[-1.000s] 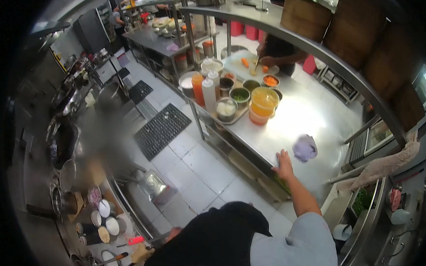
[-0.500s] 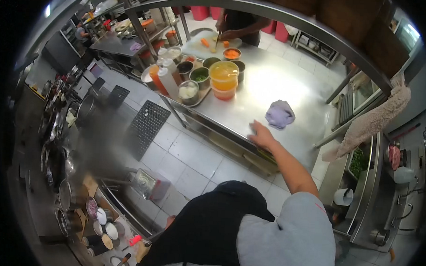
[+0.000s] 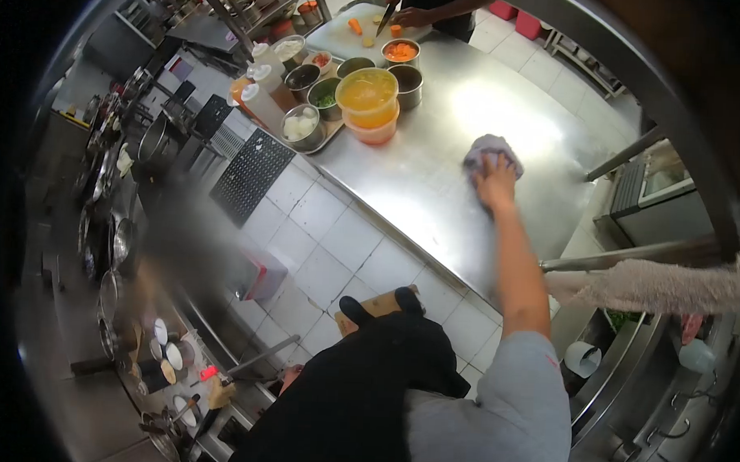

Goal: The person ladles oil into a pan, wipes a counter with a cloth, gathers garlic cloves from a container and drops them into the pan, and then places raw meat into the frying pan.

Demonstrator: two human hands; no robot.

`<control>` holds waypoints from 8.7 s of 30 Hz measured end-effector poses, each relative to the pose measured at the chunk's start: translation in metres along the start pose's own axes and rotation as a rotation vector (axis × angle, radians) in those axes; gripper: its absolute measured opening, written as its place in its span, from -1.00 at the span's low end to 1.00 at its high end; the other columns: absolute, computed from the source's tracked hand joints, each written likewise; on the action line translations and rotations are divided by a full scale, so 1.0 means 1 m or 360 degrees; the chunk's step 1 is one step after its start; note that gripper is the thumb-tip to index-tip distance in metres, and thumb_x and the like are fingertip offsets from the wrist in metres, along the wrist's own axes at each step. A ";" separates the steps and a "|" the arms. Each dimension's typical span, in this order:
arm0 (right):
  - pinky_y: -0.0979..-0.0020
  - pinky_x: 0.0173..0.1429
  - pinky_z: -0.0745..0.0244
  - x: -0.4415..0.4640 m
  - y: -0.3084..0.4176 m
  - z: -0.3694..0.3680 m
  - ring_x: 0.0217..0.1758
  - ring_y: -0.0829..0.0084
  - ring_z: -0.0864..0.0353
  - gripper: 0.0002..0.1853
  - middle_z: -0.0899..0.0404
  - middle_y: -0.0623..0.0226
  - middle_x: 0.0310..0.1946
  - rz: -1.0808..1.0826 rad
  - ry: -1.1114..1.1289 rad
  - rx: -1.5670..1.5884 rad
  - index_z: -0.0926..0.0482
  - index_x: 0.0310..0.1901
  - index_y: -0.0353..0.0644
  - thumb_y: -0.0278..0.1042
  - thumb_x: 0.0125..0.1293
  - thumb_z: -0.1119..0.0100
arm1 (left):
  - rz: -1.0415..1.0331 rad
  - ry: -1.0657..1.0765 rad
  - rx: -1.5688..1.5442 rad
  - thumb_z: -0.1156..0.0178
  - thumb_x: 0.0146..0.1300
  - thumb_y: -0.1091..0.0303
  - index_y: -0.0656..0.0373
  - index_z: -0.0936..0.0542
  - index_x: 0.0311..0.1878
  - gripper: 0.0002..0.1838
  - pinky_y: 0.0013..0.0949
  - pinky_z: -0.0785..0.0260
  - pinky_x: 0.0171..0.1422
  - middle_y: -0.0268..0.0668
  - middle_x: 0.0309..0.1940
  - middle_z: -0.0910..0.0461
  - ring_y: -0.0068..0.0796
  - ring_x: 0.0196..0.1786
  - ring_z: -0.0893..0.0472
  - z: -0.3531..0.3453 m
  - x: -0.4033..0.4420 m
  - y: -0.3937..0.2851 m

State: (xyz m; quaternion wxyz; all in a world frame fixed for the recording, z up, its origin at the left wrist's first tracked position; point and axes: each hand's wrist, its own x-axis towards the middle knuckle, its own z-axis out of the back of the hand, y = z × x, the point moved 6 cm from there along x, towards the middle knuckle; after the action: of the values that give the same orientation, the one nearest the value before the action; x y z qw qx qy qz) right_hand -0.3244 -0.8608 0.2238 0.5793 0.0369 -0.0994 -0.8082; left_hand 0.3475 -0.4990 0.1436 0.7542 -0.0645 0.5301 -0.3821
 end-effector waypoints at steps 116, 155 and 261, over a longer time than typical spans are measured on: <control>0.33 -0.23 -0.58 0.182 0.975 -0.405 -0.24 0.39 -0.61 -0.59 -0.58 0.26 -0.16 0.0978 0.2406 0.0166 -0.43 0.12 -0.20 -0.30 0.25 -0.13 | 0.0456 -0.0563 -0.0861 -0.10 0.10 0.13 0.28 -0.62 -0.15 -0.59 -0.01 -0.41 0.09 0.09 -0.10 -0.58 0.04 0.01 -0.57 0.457 0.469 -0.128; 0.11 0.13 -0.40 0.914 1.350 -0.700 0.05 -0.05 -0.51 -0.56 -0.52 -0.15 -0.05 0.0932 0.0678 0.0272 -0.41 0.12 -0.35 -0.38 0.20 -0.14 | -0.0149 0.0098 -0.0737 -0.14 0.31 0.16 0.26 -0.53 -0.33 -0.69 -0.27 -0.35 -0.31 -0.16 -0.54 -0.56 -0.32 -0.41 -0.58 0.727 1.178 -0.539; 0.36 -0.12 -0.45 0.986 1.364 -0.834 -0.26 0.35 -0.54 -0.83 -0.56 0.24 -0.29 0.1289 0.0610 0.0649 -0.55 -0.21 -0.21 -0.41 0.15 -0.21 | -0.0622 0.1247 -0.1939 0.12 0.42 -0.08 0.05 -0.51 -0.11 -0.59 -0.44 -0.26 -0.51 -0.39 -0.37 -0.57 -0.46 -0.47 -0.56 0.754 1.623 -0.738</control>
State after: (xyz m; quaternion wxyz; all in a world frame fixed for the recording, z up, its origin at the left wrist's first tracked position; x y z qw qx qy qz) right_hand 0.7669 -2.3116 -0.2595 0.8359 0.2558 -0.1535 -0.4608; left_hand 0.8499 -2.2937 -0.3795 0.2595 -0.4227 0.8565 -0.1430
